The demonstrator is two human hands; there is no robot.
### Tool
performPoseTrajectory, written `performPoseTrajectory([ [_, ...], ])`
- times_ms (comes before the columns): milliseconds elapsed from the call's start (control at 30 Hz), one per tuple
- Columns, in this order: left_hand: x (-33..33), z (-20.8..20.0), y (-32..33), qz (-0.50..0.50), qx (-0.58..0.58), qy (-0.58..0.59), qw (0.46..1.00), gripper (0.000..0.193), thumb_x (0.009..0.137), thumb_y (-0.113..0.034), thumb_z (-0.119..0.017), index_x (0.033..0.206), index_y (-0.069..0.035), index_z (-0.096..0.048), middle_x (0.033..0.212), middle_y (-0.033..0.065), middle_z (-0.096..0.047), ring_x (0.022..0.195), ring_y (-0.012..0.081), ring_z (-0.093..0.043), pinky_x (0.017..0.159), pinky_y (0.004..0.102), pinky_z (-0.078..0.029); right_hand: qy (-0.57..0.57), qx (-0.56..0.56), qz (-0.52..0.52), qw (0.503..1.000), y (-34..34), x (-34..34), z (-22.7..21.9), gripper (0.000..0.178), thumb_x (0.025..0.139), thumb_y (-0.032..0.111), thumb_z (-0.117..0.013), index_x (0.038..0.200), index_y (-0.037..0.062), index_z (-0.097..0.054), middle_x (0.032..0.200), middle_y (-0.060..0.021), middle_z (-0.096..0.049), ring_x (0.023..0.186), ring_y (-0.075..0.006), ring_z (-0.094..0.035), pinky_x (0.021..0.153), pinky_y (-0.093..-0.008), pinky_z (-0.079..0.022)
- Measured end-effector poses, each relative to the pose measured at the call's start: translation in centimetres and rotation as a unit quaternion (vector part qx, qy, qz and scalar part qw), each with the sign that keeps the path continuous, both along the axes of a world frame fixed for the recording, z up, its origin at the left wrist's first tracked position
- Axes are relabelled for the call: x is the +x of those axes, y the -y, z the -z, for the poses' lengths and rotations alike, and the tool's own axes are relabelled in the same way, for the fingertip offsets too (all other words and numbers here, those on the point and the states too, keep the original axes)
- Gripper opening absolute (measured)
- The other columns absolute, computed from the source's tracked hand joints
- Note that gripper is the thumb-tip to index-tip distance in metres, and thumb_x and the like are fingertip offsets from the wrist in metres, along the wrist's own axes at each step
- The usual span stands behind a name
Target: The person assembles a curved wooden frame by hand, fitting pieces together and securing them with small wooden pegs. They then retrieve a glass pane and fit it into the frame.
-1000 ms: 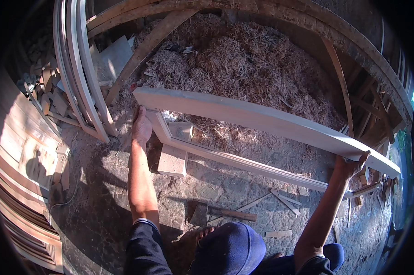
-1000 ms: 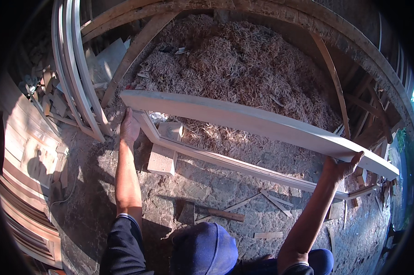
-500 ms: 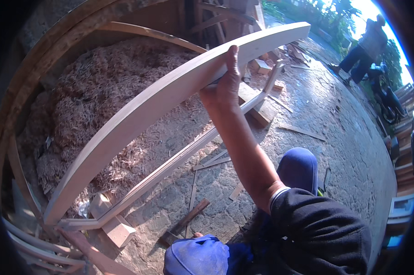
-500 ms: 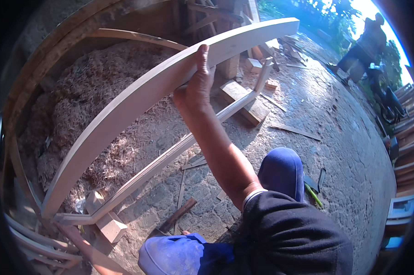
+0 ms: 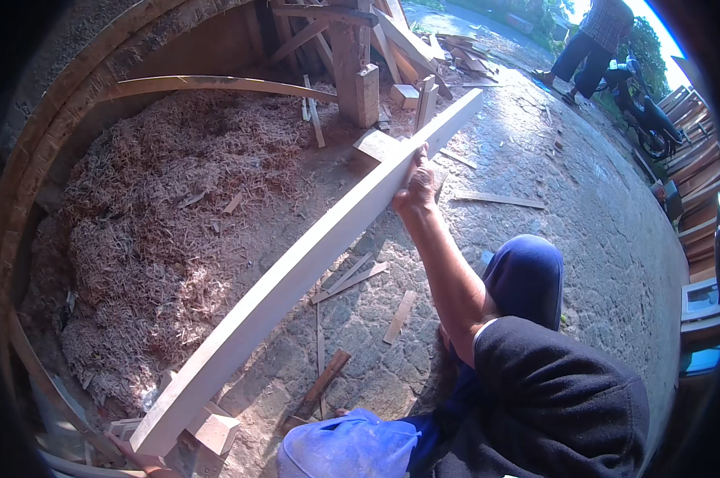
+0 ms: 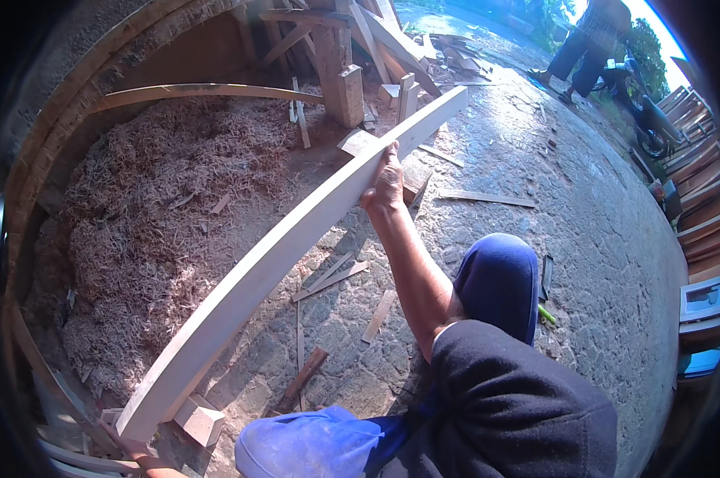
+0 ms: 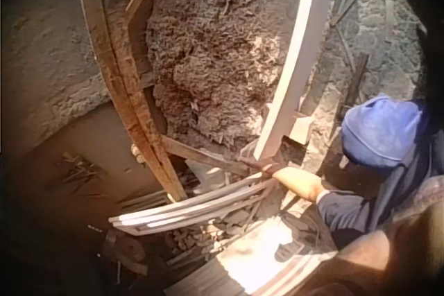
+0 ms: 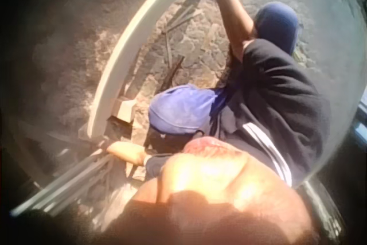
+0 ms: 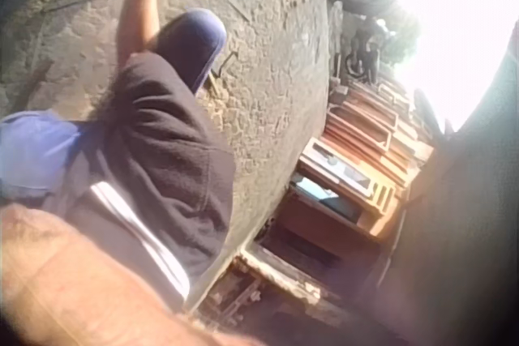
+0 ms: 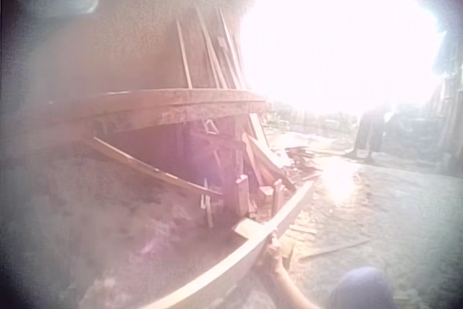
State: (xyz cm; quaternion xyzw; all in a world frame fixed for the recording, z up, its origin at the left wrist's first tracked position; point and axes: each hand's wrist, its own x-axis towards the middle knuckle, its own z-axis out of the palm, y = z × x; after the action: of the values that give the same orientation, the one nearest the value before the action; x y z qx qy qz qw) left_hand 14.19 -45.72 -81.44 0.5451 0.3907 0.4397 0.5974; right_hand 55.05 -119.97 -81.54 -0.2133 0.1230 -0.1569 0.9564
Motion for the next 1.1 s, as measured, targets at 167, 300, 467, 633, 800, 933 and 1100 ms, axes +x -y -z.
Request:
performPoseTrajectory([
  [167,-2.0,-0.8,-2.1,0.065,-0.026,-0.049,0.996,0.068,0.104,-0.058,-0.041,0.147,-0.006,-0.047,0.149,0.0138,-0.049,0.143,0.0258,-0.039,0.123,0.0456,-0.020,-0.133,-0.050,0.000,0.990,2.0,-1.5,7.2,0.055,0.099,0.052,-0.061,0.131,0.0071,-0.058,0.123,-0.0113,-0.066,0.113,-0.0307,-0.063,0.100,-0.0565,-0.050],
  [300,-3.1,-0.9,-3.2,0.133,0.021,-0.104,0.985,0.069,0.105,-0.056,-0.041,0.153,-0.007,-0.039,0.157,0.0153,-0.037,0.147,0.0294,-0.032,0.123,0.0454,-0.021,-0.232,-0.081,0.002,0.969,0.0,-3.1,12.5,0.059,0.096,0.045,-0.071,0.131,0.0021,-0.053,0.123,-0.0149,-0.065,0.111,-0.0325,-0.064,0.099,-0.0563,-0.051],
  [467,-2.8,0.5,-3.7,0.099,-0.003,-0.037,0.994,0.056,0.103,-0.050,-0.043,0.143,-0.012,-0.052,0.147,0.0103,-0.046,0.140,0.0279,-0.038,0.119,0.0450,-0.024,-0.331,-0.180,0.064,0.924,-4.0,-4.9,17.2,0.066,0.094,0.043,-0.073,0.132,-0.0007,-0.041,0.125,-0.0197,-0.061,0.107,-0.0309,-0.065,0.087,-0.0516,-0.056],
  [633,-2.2,0.1,-2.3,0.082,0.045,-0.062,0.994,0.061,0.101,-0.052,-0.045,0.144,-0.009,-0.051,0.147,0.0112,-0.049,0.141,0.0275,-0.037,0.120,0.0435,-0.024,-0.379,-0.303,0.047,0.873,-4.5,-6.1,18.9,0.062,0.096,0.040,-0.071,0.131,-0.0008,-0.040,0.122,-0.0216,-0.060,0.106,-0.0323,-0.064,0.086,-0.0487,-0.055],
  [800,-0.8,-1.2,1.0,0.056,-0.005,-0.020,0.998,0.065,0.103,-0.052,-0.042,0.149,-0.007,-0.047,0.149,0.0132,-0.047,0.141,0.0289,-0.038,0.119,0.0439,-0.025,-0.352,-0.747,0.109,0.554,-5.3,-7.2,14.9,0.087,0.086,0.031,-0.074,0.158,0.0104,-0.030,0.155,-0.0241,-0.037,0.144,-0.0427,-0.033,0.116,-0.0517,-0.029],
  [933,-0.3,-1.7,2.2,0.043,-0.004,-0.033,0.999,0.067,0.104,-0.053,-0.040,0.150,-0.006,-0.047,0.150,0.0143,-0.046,0.141,0.0296,-0.038,0.119,0.0447,-0.025,-0.013,-0.837,0.030,0.546,-10.0,-6.0,11.1,0.046,0.087,0.037,-0.074,0.130,0.0220,-0.068,0.155,-0.0127,-0.045,0.148,-0.0371,-0.032,0.118,-0.0558,-0.024],
  [1100,-1.1,-1.4,1.3,0.052,0.031,-0.057,0.996,0.062,0.101,-0.055,-0.041,0.142,-0.009,-0.051,0.154,0.0150,-0.045,0.146,0.0304,-0.036,0.119,0.0499,-0.025,0.010,-0.883,-0.136,0.448,-14.6,-4.9,9.8,0.032,0.086,0.047,-0.071,0.102,0.0211,-0.078,0.130,-0.0054,-0.065,0.141,-0.0322,-0.040,0.112,-0.0590,-0.026],
])
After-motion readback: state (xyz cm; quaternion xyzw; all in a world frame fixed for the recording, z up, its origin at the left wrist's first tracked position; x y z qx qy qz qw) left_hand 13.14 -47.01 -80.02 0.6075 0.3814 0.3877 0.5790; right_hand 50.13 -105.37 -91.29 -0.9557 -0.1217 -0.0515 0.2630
